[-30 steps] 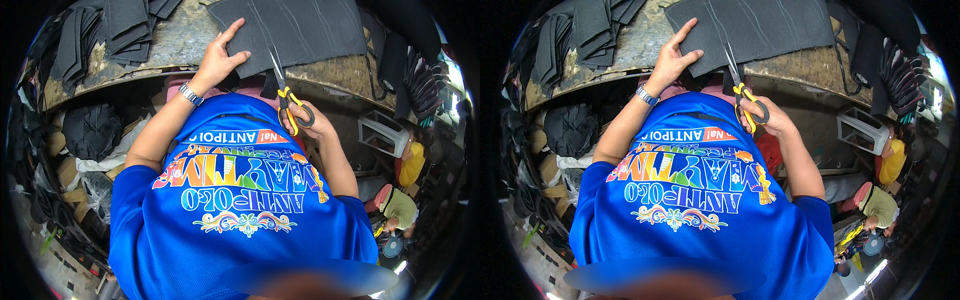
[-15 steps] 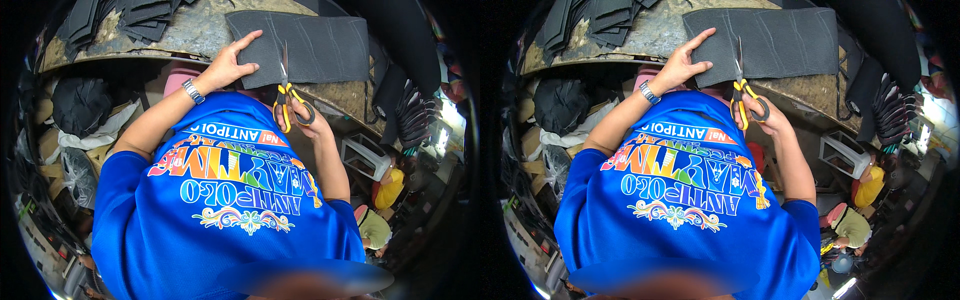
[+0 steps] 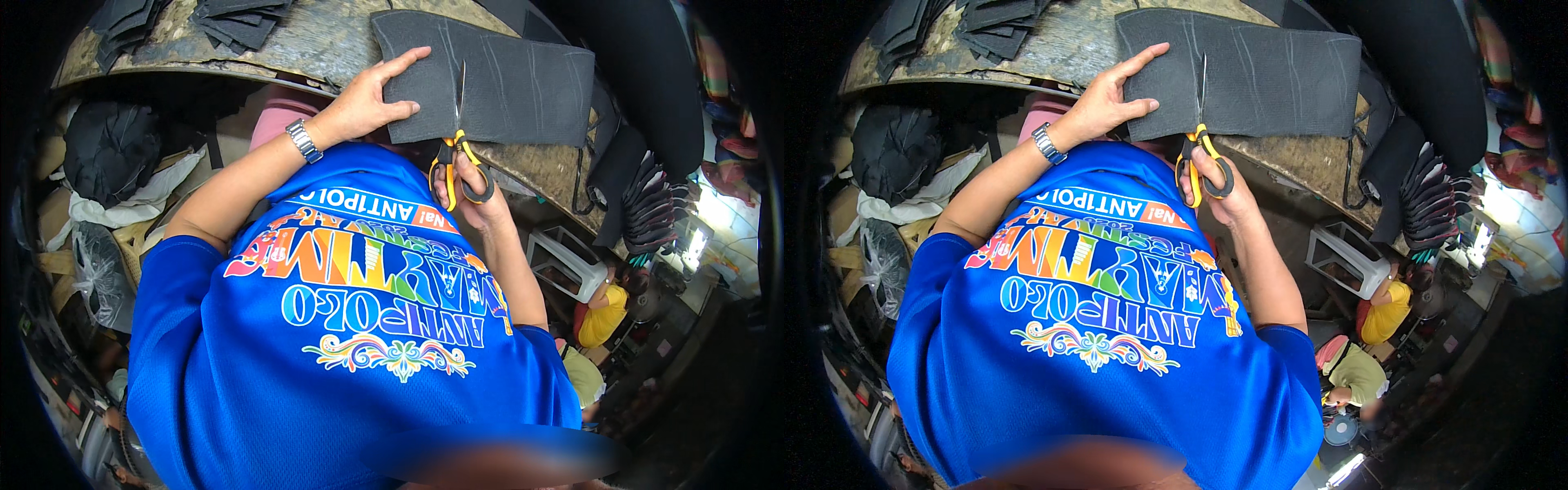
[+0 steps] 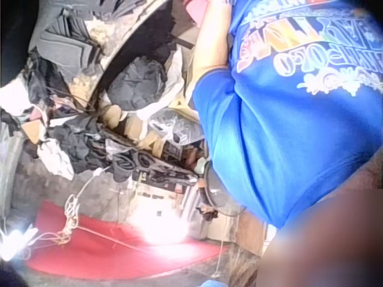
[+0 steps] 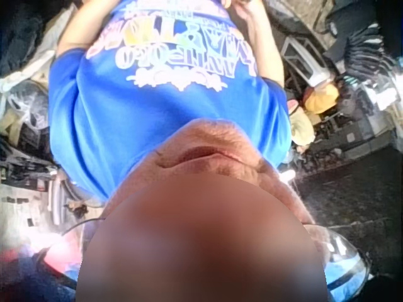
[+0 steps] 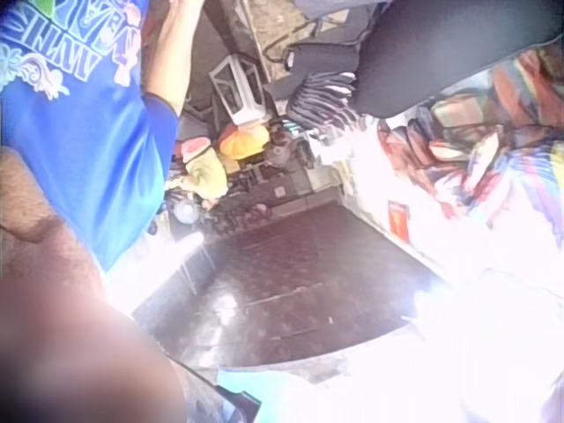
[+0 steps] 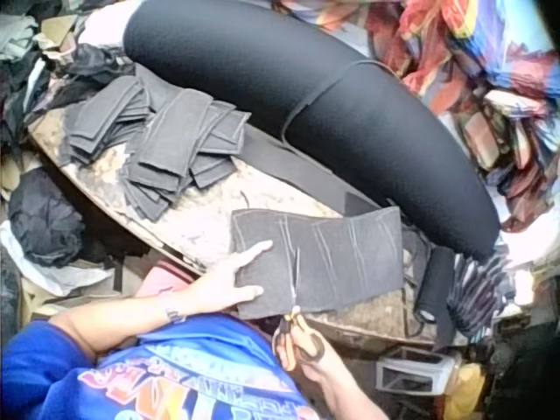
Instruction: The person uses yellow-handled scissors to cut a large sheet of black fabric into smaller rectangular pieces. They repeatedly cut along marked lines, stack the cut pieces, and continue cutting the remaining fabric until the sheet is fully divided.
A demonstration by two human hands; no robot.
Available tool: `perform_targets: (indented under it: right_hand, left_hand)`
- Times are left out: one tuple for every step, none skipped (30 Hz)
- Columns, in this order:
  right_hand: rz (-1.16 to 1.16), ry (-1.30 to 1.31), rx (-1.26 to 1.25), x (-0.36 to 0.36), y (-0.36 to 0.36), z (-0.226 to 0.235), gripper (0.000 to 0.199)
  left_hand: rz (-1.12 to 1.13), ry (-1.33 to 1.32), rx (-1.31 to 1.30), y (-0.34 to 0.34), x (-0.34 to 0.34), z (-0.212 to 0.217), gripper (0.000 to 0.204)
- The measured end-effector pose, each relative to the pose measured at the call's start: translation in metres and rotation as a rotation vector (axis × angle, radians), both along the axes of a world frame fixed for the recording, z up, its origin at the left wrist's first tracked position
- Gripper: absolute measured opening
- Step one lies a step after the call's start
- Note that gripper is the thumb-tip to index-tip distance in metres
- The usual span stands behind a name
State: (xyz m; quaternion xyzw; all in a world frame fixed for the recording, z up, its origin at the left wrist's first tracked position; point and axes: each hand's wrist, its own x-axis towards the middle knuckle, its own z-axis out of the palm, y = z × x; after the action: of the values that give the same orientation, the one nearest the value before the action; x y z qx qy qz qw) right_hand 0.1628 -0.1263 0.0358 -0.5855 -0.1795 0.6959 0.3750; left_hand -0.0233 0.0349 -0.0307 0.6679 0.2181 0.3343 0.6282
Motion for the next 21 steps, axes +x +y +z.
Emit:
perform_targets:
  right_hand:
    - [0.000, 0.032, 0.007, -0.001, 0.000, 0.000, 0.047]
    - [-0.022, 0.019, -0.004, -0.002, 0.000, 0.000, 0.044]
    - [0.002, -0.023, -0.022, -0.001, 0.000, 0.000, 0.044]
    - [0.037, -0.049, -0.037, 0.002, 0.001, 0.002, 0.044]
    - [0.064, -0.084, -0.058, 0.005, 0.003, 0.004, 0.043]
    - [0.080, -0.099, -0.061, 0.007, 0.005, 0.006, 0.043]
    - [0.094, -0.086, -0.058, 0.009, 0.007, 0.008, 0.043]
    - [0.103, -0.079, -0.064, 0.012, 0.009, 0.011, 0.044]
    - [0.110, -0.068, -0.069, 0.014, 0.012, 0.013, 0.044]
    - [0.101, -0.062, -0.095, 0.015, 0.015, 0.014, 0.045]
    - [0.082, -0.057, -0.097, 0.015, 0.017, 0.015, 0.045]
    - [0.059, -0.050, -0.098, 0.014, 0.020, 0.014, 0.046]
    - [0.038, -0.042, -0.098, 0.014, 0.023, 0.012, 0.046]
    - [0.023, -0.040, -0.099, 0.014, 0.025, 0.011, 0.045]
    - [0.052, -0.041, -0.077, 0.015, 0.027, 0.009, 0.045]
    - [0.081, -0.041, -0.056, 0.016, 0.028, 0.006, 0.045]
    - [0.106, -0.049, -0.044, 0.018, 0.028, 0.004, 0.045]
    - [0.123, -0.065, -0.050, 0.020, 0.028, 0.002, 0.044]
    - [0.134, -0.090, -0.062, 0.022, 0.026, 0.001, 0.043]
    - [0.141, -0.114, -0.071, 0.024, 0.025, -0.001, 0.042]
    - [0.148, -0.070, -0.062, 0.024, 0.023, -0.002, 0.042]
  left_hand:
    - [-0.032, 0.012, -0.040, 0.001, -0.001, 0.000, 0.080]
    - [-0.057, 0.005, -0.081, 0.001, -0.001, -0.001, 0.082]
    - [-0.002, 0.014, -0.014, 0.001, -0.001, -0.001, 0.084]
    - [0.061, 0.006, 0.055, 0.001, -0.001, -0.002, 0.086]
    - [0.109, 0.010, 0.122, 0.001, -0.001, -0.001, 0.088]
    - [0.098, 0.015, 0.095, 0.001, -0.002, -0.001, 0.090]
    - [0.072, 0.033, 0.067, 0.001, -0.002, 0.001, 0.092]
    - [0.046, 0.050, 0.039, 0.001, -0.003, 0.002, 0.094]
    - [0.013, 0.044, 0.024, 0.001, -0.003, 0.004, 0.093]
    - [-0.020, 0.038, 0.009, 0.001, -0.004, 0.007, 0.092]
    - [-0.052, 0.032, -0.007, 0.000, -0.004, 0.009, 0.092]
    - [-0.068, 0.019, -0.041, 0.000, -0.004, 0.011, 0.092]
    - [-0.083, 0.007, -0.074, -0.001, -0.004, 0.012, 0.092]
    - [-0.103, -0.011, -0.087, -0.001, -0.004, 0.013, 0.092]
    - [-0.053, 0.009, -0.042, -0.002, -0.004, 0.013, 0.092]
    - [-0.009, 0.022, 0.021, -0.002, -0.004, 0.013, 0.093]
    - [0.034, 0.036, 0.084, -0.003, -0.004, 0.012, 0.093]
    - [0.039, 0.043, 0.077, -0.004, -0.005, 0.011, 0.092]
    - [0.040, 0.050, 0.071, -0.004, -0.006, 0.009, 0.091]
    - [0.046, 0.052, 0.070, -0.004, -0.007, 0.008, 0.091]
    - [0.053, 0.063, 0.054, -0.003, -0.007, 0.006, 0.088]
